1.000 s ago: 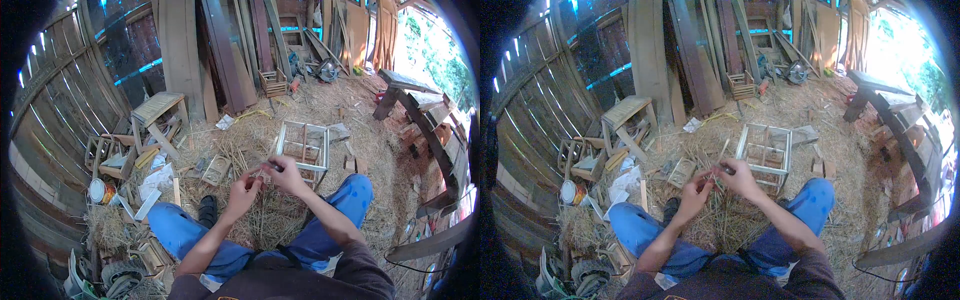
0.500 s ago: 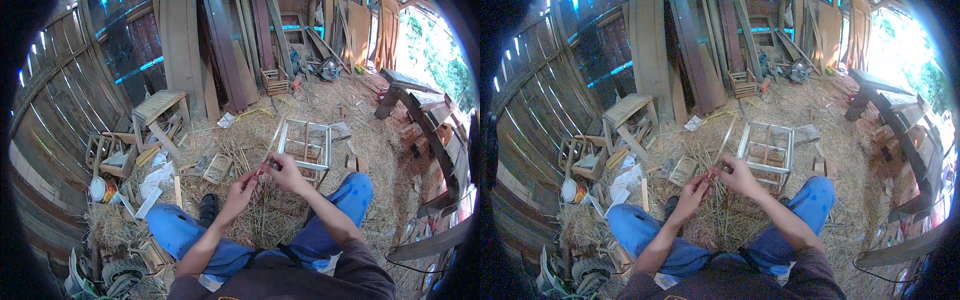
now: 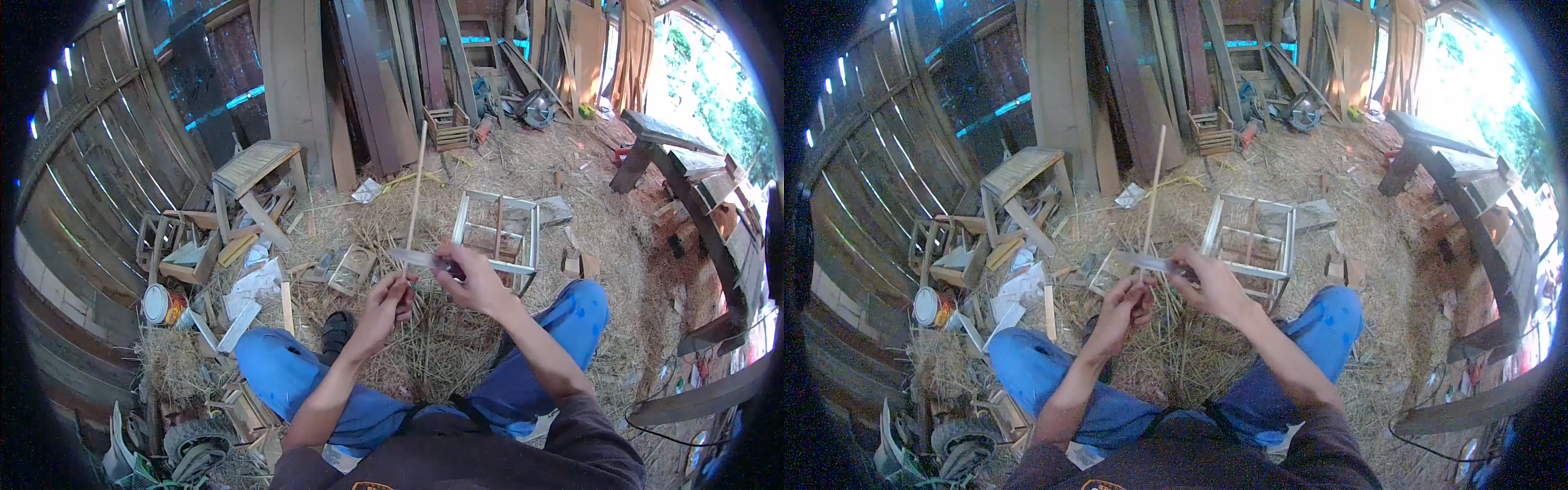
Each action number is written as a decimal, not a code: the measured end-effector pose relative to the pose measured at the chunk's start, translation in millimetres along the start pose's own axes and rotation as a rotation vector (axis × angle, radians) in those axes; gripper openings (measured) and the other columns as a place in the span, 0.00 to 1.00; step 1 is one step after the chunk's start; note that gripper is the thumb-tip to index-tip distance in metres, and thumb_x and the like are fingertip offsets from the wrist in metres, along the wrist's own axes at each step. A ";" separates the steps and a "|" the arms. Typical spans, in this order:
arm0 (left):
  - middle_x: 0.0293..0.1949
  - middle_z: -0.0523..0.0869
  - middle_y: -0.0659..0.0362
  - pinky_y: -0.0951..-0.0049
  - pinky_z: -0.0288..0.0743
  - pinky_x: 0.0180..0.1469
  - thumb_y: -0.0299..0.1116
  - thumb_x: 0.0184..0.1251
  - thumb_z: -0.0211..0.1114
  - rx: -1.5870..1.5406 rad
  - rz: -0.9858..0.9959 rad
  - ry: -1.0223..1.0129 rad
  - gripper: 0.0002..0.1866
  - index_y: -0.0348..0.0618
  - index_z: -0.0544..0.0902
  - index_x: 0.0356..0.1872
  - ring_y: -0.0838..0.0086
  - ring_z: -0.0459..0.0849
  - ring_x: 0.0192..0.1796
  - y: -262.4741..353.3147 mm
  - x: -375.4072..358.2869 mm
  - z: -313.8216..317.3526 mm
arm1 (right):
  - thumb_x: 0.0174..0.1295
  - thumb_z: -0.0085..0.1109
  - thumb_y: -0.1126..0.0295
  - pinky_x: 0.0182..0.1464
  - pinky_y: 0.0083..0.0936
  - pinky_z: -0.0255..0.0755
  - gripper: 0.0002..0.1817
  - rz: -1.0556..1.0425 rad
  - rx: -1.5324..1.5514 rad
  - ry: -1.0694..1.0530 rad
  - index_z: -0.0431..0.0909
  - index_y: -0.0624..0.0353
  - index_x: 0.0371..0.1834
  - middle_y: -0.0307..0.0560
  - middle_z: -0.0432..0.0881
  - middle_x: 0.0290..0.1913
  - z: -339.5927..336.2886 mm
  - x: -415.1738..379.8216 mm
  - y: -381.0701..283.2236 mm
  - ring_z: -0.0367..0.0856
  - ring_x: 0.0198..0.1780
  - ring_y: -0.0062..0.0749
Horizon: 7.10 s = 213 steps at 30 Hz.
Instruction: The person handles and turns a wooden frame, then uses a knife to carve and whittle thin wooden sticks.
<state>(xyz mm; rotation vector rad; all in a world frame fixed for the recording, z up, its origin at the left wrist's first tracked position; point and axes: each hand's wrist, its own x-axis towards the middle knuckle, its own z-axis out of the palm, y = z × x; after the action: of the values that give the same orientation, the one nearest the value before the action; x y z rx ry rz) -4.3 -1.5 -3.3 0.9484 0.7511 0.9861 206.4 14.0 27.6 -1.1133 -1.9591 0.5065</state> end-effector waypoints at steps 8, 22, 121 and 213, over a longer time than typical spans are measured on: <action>0.30 0.74 0.67 0.83 0.58 0.24 0.41 0.80 0.56 0.098 -0.019 0.086 0.11 0.44 0.78 0.47 0.88 0.65 0.25 -3.1 0.2 0.0 | 0.64 0.66 0.67 0.46 0.41 0.75 0.21 -0.244 -0.125 -0.065 0.75 0.59 0.58 0.54 0.82 0.43 6.3 1.3 7.1 0.81 0.44 0.54; 0.29 0.73 0.70 0.82 0.57 0.25 0.38 0.82 0.54 0.250 0.055 0.072 0.10 0.43 0.76 0.43 0.89 0.64 0.25 -14.6 4.8 -1.2 | 0.66 0.61 0.64 0.51 0.41 0.75 0.18 -0.280 -0.214 -0.087 0.77 0.59 0.55 0.52 0.81 0.45 7.9 1.8 1.9 0.80 0.48 0.51; 0.24 0.57 0.69 0.79 0.47 0.20 0.43 0.84 0.45 -0.144 -0.111 -0.196 0.11 0.48 0.67 0.43 0.84 0.53 0.19 -24.8 0.6 2.5 | 0.59 0.69 0.57 0.33 0.43 0.72 0.17 -0.179 -0.324 -0.014 0.75 0.57 0.37 0.52 0.79 0.27 13.1 -16.5 20.7 0.82 0.32 0.52; 0.29 0.72 0.68 0.81 0.59 0.24 0.44 0.82 0.50 0.178 0.028 0.184 0.14 0.45 0.77 0.48 0.86 0.67 0.26 -42.2 -0.6 9.8 | 0.63 0.66 0.49 0.24 0.44 0.68 0.20 -0.143 -0.295 -0.095 0.78 0.56 0.33 0.53 0.79 0.20 22.7 -4.6 19.5 0.79 0.22 0.53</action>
<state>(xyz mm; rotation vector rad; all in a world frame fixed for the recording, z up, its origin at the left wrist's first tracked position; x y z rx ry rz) 18.3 -15.2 -37.6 1.0329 0.9954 1.0537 199.5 21.5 -0.9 -1.1327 -2.2300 0.1999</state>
